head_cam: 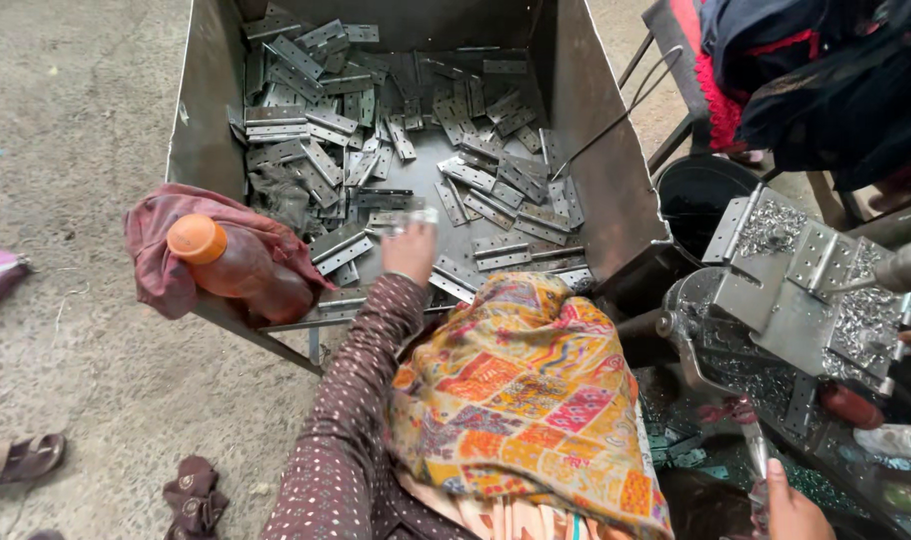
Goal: The person processes metal hinges using a drill press in a fabrication shop. They take hinges from a bin on the floor, place them on the machine base to be drilled, and then move the finished pieces aside.
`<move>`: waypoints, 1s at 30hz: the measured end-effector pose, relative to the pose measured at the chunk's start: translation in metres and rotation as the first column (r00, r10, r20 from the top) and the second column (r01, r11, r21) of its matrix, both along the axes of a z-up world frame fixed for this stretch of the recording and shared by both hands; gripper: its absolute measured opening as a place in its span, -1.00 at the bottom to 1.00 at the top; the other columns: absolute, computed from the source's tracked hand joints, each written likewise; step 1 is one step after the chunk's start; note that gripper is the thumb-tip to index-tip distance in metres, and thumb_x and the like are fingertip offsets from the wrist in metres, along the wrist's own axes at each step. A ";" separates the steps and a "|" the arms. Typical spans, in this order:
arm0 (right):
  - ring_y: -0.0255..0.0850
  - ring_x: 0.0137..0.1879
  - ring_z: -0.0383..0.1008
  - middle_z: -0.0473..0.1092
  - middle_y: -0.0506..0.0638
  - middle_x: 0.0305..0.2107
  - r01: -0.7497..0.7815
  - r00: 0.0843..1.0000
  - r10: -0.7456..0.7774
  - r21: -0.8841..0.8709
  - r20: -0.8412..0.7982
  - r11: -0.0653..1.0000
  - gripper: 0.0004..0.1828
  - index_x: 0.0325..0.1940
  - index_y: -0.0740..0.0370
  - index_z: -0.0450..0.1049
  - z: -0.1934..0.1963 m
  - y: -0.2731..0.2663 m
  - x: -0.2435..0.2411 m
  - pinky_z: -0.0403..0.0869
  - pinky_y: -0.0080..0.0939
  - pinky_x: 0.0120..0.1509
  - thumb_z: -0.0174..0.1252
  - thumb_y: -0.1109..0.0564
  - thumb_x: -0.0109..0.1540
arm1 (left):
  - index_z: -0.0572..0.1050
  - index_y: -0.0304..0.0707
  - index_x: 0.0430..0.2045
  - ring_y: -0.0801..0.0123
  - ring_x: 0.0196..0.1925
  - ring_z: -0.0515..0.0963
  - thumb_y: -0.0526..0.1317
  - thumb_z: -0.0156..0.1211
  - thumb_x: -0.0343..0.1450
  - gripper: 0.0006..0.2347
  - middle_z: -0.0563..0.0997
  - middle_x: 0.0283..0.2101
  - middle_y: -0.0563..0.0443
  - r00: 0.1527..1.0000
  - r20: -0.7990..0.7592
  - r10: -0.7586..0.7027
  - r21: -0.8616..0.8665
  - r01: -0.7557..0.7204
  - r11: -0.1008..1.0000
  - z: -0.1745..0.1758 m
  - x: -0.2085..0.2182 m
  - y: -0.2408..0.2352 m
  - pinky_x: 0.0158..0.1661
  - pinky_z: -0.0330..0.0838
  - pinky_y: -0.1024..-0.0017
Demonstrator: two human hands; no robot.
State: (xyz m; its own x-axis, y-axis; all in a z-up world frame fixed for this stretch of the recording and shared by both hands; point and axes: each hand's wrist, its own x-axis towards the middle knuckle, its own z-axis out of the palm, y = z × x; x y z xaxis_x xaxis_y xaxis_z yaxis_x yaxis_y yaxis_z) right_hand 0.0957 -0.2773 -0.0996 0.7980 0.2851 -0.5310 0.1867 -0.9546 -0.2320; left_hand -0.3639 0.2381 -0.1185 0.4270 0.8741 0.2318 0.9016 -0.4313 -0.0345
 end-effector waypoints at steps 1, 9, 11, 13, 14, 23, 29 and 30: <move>0.24 -0.04 0.66 0.59 0.40 -0.34 0.002 1.000 -0.002 0.001 0.006 1.000 0.02 -0.09 0.36 0.71 0.006 0.005 -0.002 0.55 0.08 0.17 -0.36 -0.56 0.41 | 0.49 -0.16 0.05 0.11 0.15 0.52 -0.25 0.06 0.40 -0.68 0.55 0.07 -0.08 0.999 0.037 0.023 0.112 -0.027 0.993 -0.010 -0.011 0.019 0.06 0.35 -0.09; 0.12 -0.16 0.64 0.55 0.34 -0.46 -0.077 0.992 0.054 0.209 0.111 0.975 -0.02 -0.15 0.41 0.71 0.041 0.040 -0.031 0.48 -0.04 0.10 -0.23 -0.55 0.41 | 0.51 -0.09 0.08 0.19 0.30 0.46 -0.24 0.01 0.52 -0.74 0.51 0.18 -0.03 0.995 0.009 0.102 0.006 -0.102 0.995 -0.036 -0.037 0.118 0.25 0.22 -0.05; 0.08 -0.20 0.65 0.56 0.33 -0.48 -0.100 0.987 0.077 0.160 0.140 0.982 -0.01 -0.22 0.39 0.73 0.045 0.049 -0.032 0.49 -0.06 0.10 -0.25 -0.55 0.42 | 0.55 0.09 -0.11 0.26 0.28 0.40 -0.22 0.05 0.27 -0.69 0.42 0.30 0.10 0.965 -0.182 0.188 0.074 -0.177 0.981 -0.034 -0.037 0.128 0.22 0.12 -0.03; 0.03 -0.24 0.66 0.56 0.32 -0.51 -0.116 0.982 0.098 0.106 0.161 0.988 0.01 -0.29 0.38 0.74 0.051 0.050 -0.031 0.51 -0.08 0.09 -0.27 -0.55 0.43 | 0.56 0.02 -0.13 0.25 0.30 0.42 -0.21 0.03 0.39 -0.78 0.47 0.23 0.09 0.982 -0.114 0.154 0.026 -0.152 0.988 -0.032 -0.047 0.125 0.27 0.11 -0.04; 0.06 -0.21 0.63 0.56 0.30 -0.48 -0.105 0.991 0.098 0.079 0.088 0.991 -0.03 -0.28 0.34 0.71 0.053 0.054 -0.030 0.51 -0.07 0.07 -0.27 -0.55 0.39 | 0.57 -0.05 -0.14 0.23 0.33 0.44 -0.20 0.01 0.51 -0.84 0.51 0.16 0.08 0.989 -0.054 0.136 -0.013 -0.137 0.991 -0.032 -0.052 0.121 0.33 0.11 -0.05; 0.12 -0.11 0.63 0.55 0.36 -0.41 -0.103 0.983 0.066 0.218 0.172 0.970 -0.03 -0.28 0.39 0.68 0.013 0.023 -0.008 0.48 -0.03 0.19 -0.24 -0.53 0.45 | 0.51 -0.32 -0.15 0.11 0.14 0.51 -0.30 0.00 0.51 -0.85 0.52 0.10 -0.13 0.932 0.362 -0.031 -0.021 0.042 0.999 -0.029 -0.047 0.036 0.08 0.35 0.08; 0.36 0.17 0.50 0.56 0.34 -0.07 -0.073 0.983 0.091 -0.119 0.159 0.990 -0.04 0.09 0.13 0.63 -0.003 0.000 -0.007 0.44 0.26 0.24 -0.50 -0.57 0.36 | 0.46 -0.41 -0.11 -0.14 -0.04 0.53 -0.26 0.23 0.46 -0.79 0.52 -0.12 -0.27 0.434 0.891 0.129 -0.252 0.239 0.938 0.057 0.038 -0.043 -0.01 0.41 0.10; 0.36 0.16 0.50 0.56 0.34 -0.07 -0.054 0.985 0.072 -0.110 0.159 0.992 -0.04 0.05 0.14 0.63 0.005 0.004 -0.017 0.44 0.26 0.23 -0.48 -0.56 0.36 | 0.44 -0.40 -0.08 -0.12 -0.05 0.56 -0.29 0.28 0.41 -0.74 0.54 -0.10 -0.26 0.402 0.908 0.119 -0.276 0.360 0.891 0.077 0.054 -0.056 -0.03 0.43 0.12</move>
State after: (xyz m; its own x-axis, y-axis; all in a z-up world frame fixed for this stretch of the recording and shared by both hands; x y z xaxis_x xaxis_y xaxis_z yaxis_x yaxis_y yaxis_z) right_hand 0.0785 -0.2737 -0.0951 0.8582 0.2869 -0.4255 0.2741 -0.9572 -0.0926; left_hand -0.3098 0.1821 -0.0419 0.2914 0.9310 0.2198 0.2358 -0.2926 0.9267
